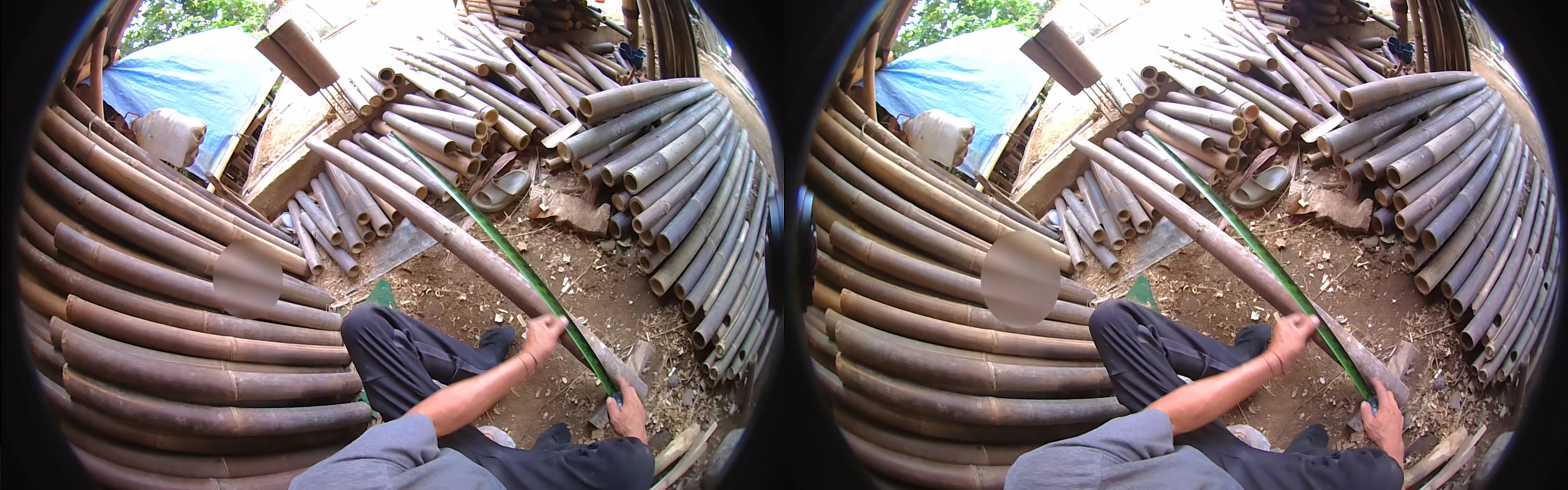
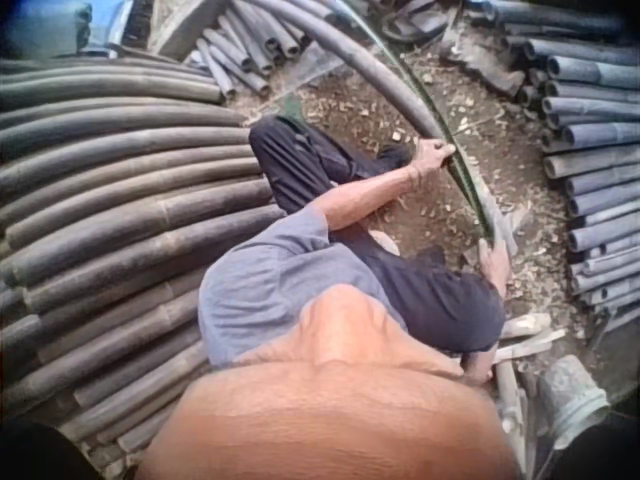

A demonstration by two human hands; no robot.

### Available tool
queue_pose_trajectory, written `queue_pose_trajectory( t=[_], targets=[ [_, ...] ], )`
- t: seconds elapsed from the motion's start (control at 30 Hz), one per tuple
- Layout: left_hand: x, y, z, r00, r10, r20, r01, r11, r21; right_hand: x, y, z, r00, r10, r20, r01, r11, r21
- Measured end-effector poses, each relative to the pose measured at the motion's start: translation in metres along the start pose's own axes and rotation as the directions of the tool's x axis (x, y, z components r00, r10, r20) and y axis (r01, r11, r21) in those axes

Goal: The person sits on the ground and uses a knife to split a long bamboo pole into thin strips. They repeatedly shave and separate the bamboo, then set the finished strips aside. Later, they pick up a new bamboo pole and begin splitting it as well.

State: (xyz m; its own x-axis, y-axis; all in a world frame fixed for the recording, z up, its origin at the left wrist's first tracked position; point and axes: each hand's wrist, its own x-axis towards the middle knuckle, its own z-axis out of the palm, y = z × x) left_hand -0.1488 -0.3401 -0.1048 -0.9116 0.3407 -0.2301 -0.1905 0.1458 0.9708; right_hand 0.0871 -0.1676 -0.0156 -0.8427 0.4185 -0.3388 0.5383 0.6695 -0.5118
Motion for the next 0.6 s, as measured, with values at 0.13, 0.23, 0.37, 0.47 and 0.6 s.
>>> queue_pose_trajectory(
  t=[0.13,0.23,0.37,0.47,0.6],
  targets=[
    [0.112,0.001,-0.122,0.883,0.298,-0.363,-0.259,0.954,0.154,-0.041,0.099,0.007,0.994,0.110,0.012,-0.110,0.994,0.018],
    [0.198,0.022,-0.237,0.778,0.149,-0.611,-0.023,0.978,0.208,-0.098,0.267,0.040,0.961,0.222,-0.165,-0.239,0.966,-0.094],
    [0.223,0.060,-0.362,0.628,0.042,-0.777,-0.064,0.998,0.002,-0.101,0.264,0.043,0.983,0.181,-0.018,-0.181,0.964,-0.197],
    [0.225,0.072,-0.351,0.808,-0.252,-0.533,-0.025,0.888,-0.459,-0.075,0.150,0.016,0.991,0.112,0.072,-0.098,0.978,-0.182],
    [0.221,0.070,-0.302,0.837,-0.215,-0.503,-0.016,0.909,-0.416,-0.037,0.039,0.012,0.997,0.082,0.006,-0.080,0.988,-0.129]
  ],
)
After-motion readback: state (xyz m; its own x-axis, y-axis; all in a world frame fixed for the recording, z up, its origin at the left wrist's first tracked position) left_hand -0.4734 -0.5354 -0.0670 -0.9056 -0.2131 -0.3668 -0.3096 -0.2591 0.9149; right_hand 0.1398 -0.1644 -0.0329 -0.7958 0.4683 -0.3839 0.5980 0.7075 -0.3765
